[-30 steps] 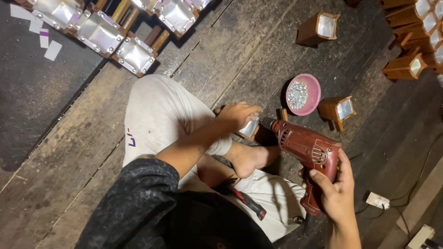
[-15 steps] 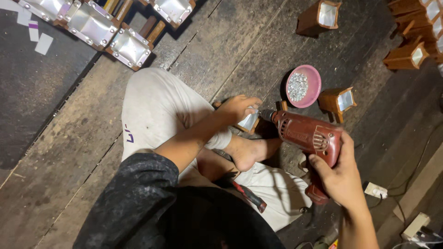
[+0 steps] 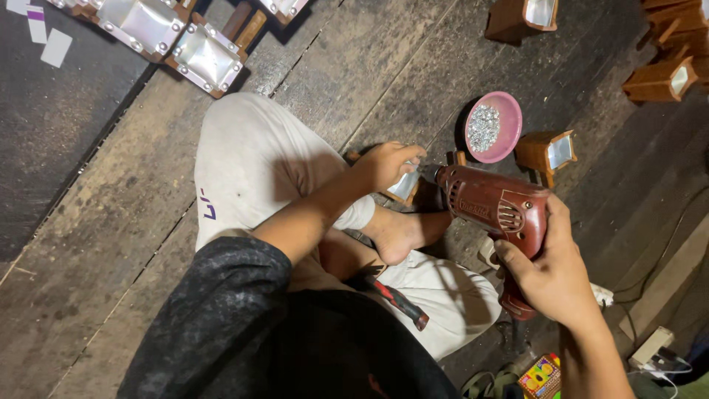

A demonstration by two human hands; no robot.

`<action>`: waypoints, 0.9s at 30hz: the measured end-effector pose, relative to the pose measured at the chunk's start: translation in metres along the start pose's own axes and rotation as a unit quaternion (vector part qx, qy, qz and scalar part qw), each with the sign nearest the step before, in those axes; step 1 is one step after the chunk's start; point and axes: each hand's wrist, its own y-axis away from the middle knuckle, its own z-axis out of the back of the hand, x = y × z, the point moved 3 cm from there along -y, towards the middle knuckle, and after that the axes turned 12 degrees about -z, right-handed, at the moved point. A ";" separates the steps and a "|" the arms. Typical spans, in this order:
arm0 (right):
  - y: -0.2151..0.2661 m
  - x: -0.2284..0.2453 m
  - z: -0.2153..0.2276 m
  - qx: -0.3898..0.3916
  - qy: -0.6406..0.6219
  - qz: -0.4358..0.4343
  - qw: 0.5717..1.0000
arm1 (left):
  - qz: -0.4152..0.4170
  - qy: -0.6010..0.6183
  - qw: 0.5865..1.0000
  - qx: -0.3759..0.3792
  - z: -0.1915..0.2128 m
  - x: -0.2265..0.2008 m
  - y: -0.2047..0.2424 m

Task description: The person assembles small light fixtures by attaching a metal plate to a wooden base using screws, a drill, and a hammer while sitting on the floor.

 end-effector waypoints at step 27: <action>0.017 -0.002 0.007 -0.060 -0.068 0.037 0.995 | -0.021 0.012 1.000 -0.004 0.002 0.003 0.002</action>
